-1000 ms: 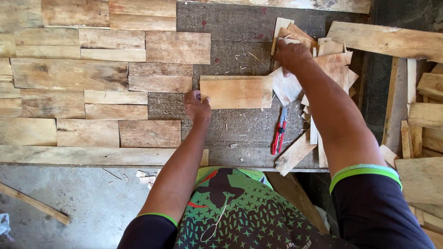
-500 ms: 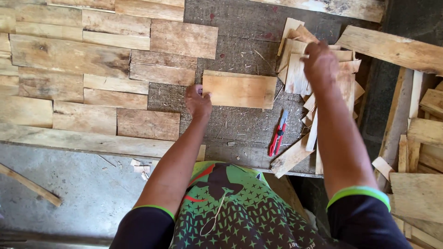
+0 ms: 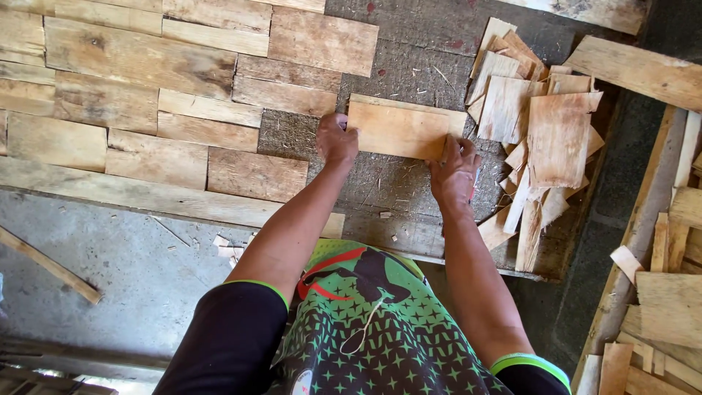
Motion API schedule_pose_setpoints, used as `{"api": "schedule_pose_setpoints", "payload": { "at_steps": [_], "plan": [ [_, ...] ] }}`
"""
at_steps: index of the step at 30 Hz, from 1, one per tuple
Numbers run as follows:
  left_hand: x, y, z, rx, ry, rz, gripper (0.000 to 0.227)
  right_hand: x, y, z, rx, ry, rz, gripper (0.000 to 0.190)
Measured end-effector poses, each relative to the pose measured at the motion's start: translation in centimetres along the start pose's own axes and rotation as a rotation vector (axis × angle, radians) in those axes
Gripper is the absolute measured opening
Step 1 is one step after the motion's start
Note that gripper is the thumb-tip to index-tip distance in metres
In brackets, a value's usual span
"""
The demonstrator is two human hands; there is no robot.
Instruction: Trimming thin wood veneer pieces and arranging them on a panel.
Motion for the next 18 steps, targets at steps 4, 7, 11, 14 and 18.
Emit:
{"api": "schedule_pose_setpoints", "payload": {
  "at_steps": [4, 7, 11, 14, 18],
  "plan": [
    [-0.3, 1.0, -0.7, -0.043, -0.062, -0.074, 0.023, -0.8, -0.3, -0.9, 0.016, -0.003, -0.016, 0.074],
    [-0.9, 1.7, -0.7, -0.014, -0.025, -0.048, 0.017, -0.8, -0.3, -1.1, 0.015, -0.002, -0.034, 0.073],
    [-0.8, 2.9, -1.3, -0.031, -0.061, -0.108, 0.01, 0.3, 0.2, -0.7, 0.025, -0.072, -0.078, 0.074],
    [-1.7, 2.7, -0.5, -0.051, -0.027, -0.158, 0.013, 0.7, 0.0, -0.6, 0.021, -0.084, -0.057, 0.075],
    [-1.5, 3.4, -1.0, -0.015, 0.001, -0.175, 0.015, 0.6, -0.5, -0.9, 0.065, -0.016, -0.045, 0.072]
  ]
}}
Point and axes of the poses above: each hand's wrist, its own y-axis towards the middle knuckle, its own x-axis out of the palm, z = x × y, the point moved 1 cm from there along y, towards the middle knuckle, and after that the axes turned 3 degrees about -y, right-handed, at the moved point
